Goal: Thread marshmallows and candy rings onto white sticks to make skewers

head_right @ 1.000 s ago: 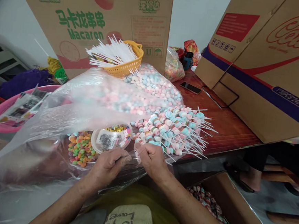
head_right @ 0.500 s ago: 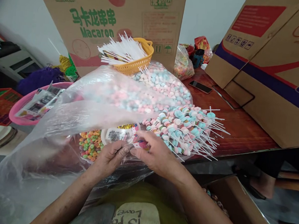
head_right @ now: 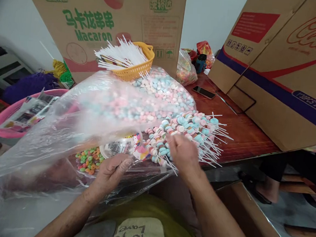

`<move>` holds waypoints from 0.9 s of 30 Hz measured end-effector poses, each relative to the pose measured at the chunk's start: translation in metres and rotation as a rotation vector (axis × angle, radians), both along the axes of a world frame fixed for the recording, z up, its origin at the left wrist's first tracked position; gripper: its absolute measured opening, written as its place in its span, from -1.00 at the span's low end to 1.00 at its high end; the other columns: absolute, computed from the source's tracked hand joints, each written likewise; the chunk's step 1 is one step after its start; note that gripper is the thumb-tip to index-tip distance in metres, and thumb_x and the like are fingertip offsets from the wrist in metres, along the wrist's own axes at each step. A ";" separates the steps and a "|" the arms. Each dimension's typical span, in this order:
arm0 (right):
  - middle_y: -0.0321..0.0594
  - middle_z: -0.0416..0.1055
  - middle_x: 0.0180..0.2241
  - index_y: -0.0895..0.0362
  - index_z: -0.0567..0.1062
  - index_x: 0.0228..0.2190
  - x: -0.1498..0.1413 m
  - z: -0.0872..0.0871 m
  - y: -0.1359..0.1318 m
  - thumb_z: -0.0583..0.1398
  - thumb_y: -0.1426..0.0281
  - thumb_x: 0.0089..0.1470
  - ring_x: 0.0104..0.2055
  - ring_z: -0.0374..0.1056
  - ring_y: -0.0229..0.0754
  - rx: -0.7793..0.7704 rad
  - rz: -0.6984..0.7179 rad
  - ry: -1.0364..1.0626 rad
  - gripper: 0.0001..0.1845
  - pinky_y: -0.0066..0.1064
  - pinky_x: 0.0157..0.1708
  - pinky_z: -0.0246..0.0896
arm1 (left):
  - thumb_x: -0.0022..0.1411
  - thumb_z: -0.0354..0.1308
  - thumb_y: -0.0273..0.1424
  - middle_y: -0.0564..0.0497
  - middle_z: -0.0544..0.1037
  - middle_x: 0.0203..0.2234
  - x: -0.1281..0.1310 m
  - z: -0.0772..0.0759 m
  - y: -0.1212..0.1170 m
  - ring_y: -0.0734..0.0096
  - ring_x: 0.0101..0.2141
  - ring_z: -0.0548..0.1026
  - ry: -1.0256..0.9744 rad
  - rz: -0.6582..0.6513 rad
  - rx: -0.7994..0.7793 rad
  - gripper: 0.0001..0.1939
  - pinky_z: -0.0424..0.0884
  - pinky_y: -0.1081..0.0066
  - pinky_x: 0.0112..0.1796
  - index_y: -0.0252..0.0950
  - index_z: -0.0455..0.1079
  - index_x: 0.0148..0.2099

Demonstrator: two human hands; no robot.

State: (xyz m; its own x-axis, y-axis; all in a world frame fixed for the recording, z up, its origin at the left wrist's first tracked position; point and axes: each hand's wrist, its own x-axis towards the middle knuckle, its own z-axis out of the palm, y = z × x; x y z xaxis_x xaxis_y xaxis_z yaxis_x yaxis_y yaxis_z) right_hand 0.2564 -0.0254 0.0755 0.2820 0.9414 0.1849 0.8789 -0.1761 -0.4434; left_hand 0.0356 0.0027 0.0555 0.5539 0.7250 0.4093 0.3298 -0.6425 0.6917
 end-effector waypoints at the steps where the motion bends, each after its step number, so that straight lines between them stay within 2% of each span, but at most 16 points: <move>1: -0.09 0.39 -0.41 0.19 0.42 -0.50 0.010 -0.001 0.005 -0.08 0.22 0.18 -0.36 0.28 -0.19 -0.074 -0.049 -0.166 -0.57 -0.43 -0.41 0.06 | 0.27 -0.06 -0.42 0.03 0.50 -0.51 -0.002 -0.001 0.001 0.49 -0.43 0.45 -0.036 0.007 0.024 -0.77 0.34 0.51 -0.36 -0.31 0.40 -0.35; 3: 0.02 0.41 -0.28 0.22 0.48 -0.40 0.026 -0.009 0.015 -0.01 0.33 0.12 -0.23 0.31 -0.09 -0.264 -0.059 -0.362 -0.68 -0.39 -0.35 0.08 | 0.26 -0.03 -0.45 0.00 0.56 -0.41 -0.006 -0.003 0.004 0.46 -0.35 0.49 -0.098 -0.009 0.114 -0.81 0.38 0.47 -0.30 -0.28 0.42 -0.23; 5: 0.05 0.42 -0.27 0.23 0.50 -0.40 0.035 -0.019 0.023 0.01 0.40 0.08 -0.22 0.33 -0.06 -0.369 -0.032 -0.401 -0.71 -0.37 -0.35 0.09 | 0.25 -0.01 -0.46 -0.03 0.58 -0.35 -0.012 -0.004 0.006 0.43 -0.32 0.51 -0.130 -0.024 0.221 -0.80 0.39 0.43 -0.26 -0.25 0.42 -0.16; 7: 0.02 0.44 -0.34 0.21 0.50 -0.45 0.040 -0.026 0.026 0.00 0.42 0.07 -0.28 0.35 -0.08 -0.378 -0.012 -0.378 -0.71 -0.37 -0.37 0.10 | 0.25 -0.01 -0.45 -0.04 0.59 -0.32 -0.017 -0.003 0.007 0.41 -0.29 0.53 -0.121 -0.025 0.273 -0.78 0.39 0.38 -0.22 -0.24 0.42 -0.13; 9: -0.03 0.43 -0.39 0.20 0.48 -0.47 0.044 -0.024 0.025 -0.02 0.44 0.07 -0.30 0.34 -0.12 -0.375 0.019 -0.370 -0.71 -0.37 -0.36 0.11 | 0.25 -0.01 -0.44 -0.05 0.59 -0.31 -0.022 -0.001 0.009 0.40 -0.28 0.54 -0.085 -0.017 0.280 -0.78 0.38 0.35 -0.18 -0.24 0.42 -0.12; 11: -0.06 0.41 -0.41 0.19 0.43 -0.49 0.051 -0.014 0.017 -0.04 0.44 0.08 -0.30 0.32 -0.14 -0.294 0.049 -0.354 -0.72 -0.38 -0.33 0.13 | 0.26 -0.02 -0.42 -0.05 0.60 -0.31 -0.027 0.002 0.011 0.40 -0.28 0.54 -0.052 -0.018 0.288 -0.78 0.38 0.34 -0.19 -0.24 0.43 -0.12; 13: -0.11 0.37 -0.44 0.16 0.37 -0.51 0.057 0.003 0.003 -0.04 0.42 0.11 -0.34 0.29 -0.16 -0.067 0.117 -0.301 -0.74 -0.38 -0.36 0.16 | 0.25 0.00 -0.42 -0.05 0.60 -0.32 -0.030 0.004 0.014 0.41 -0.29 0.54 -0.043 -0.020 0.320 -0.79 0.38 0.36 -0.22 -0.24 0.42 -0.12; 15: -0.18 0.34 -0.47 0.13 0.33 -0.48 0.060 0.021 -0.015 -0.02 0.40 0.13 -0.41 0.27 -0.20 0.203 0.270 -0.221 -0.79 -0.40 -0.42 0.17 | 0.24 0.02 -0.43 -0.04 0.60 -0.33 -0.030 0.006 0.018 0.42 -0.31 0.54 -0.050 -0.038 0.363 -0.80 0.37 0.39 -0.26 -0.24 0.41 -0.11; 17: -0.21 0.36 -0.45 0.12 0.34 -0.40 0.059 0.034 -0.031 0.00 0.44 0.14 -0.40 0.29 -0.23 0.369 0.445 -0.210 -0.86 -0.43 -0.42 0.20 | 0.23 0.03 -0.45 -0.04 0.59 -0.33 -0.030 0.008 0.021 0.44 -0.33 0.54 -0.057 -0.069 0.395 -0.79 0.36 0.41 -0.28 -0.25 0.39 -0.10; 20: -0.15 0.42 -0.34 0.14 0.37 -0.26 0.055 0.039 -0.049 0.06 0.52 0.09 -0.31 0.36 -0.20 0.452 0.562 -0.344 -0.84 -0.42 -0.34 0.25 | 0.23 0.03 -0.46 -0.04 0.59 -0.32 -0.028 0.010 0.025 0.43 -0.32 0.53 -0.041 -0.119 0.396 -0.80 0.36 0.40 -0.29 -0.25 0.38 -0.10; 23: -0.13 0.45 -0.32 0.15 0.39 -0.23 0.055 0.033 -0.058 0.08 0.57 0.05 -0.31 0.38 -0.16 0.419 0.588 -0.449 -0.78 -0.39 -0.36 0.26 | 0.25 0.01 -0.46 -0.06 0.59 -0.29 -0.030 0.011 0.026 0.42 -0.29 0.52 -0.029 -0.142 0.389 -0.79 0.37 0.38 -0.27 -0.26 0.37 -0.09; 27: -0.11 0.45 -0.32 0.16 0.39 -0.21 0.059 0.028 -0.061 0.08 0.59 0.03 -0.32 0.37 -0.14 0.396 0.597 -0.455 -0.74 -0.38 -0.39 0.26 | 0.24 0.02 -0.45 -0.06 0.59 -0.30 -0.032 0.011 0.027 0.43 -0.32 0.52 -0.035 -0.172 0.414 -0.80 0.36 0.39 -0.31 -0.25 0.36 -0.08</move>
State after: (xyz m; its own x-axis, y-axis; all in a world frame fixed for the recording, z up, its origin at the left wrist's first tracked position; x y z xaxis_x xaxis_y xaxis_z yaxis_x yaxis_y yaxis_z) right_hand 0.3151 -0.0868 0.1032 -0.4237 0.7506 0.5070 0.8827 0.4678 0.0451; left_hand 0.0033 0.0298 0.0669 0.6332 0.3947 0.6658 0.1749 -0.9109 0.3737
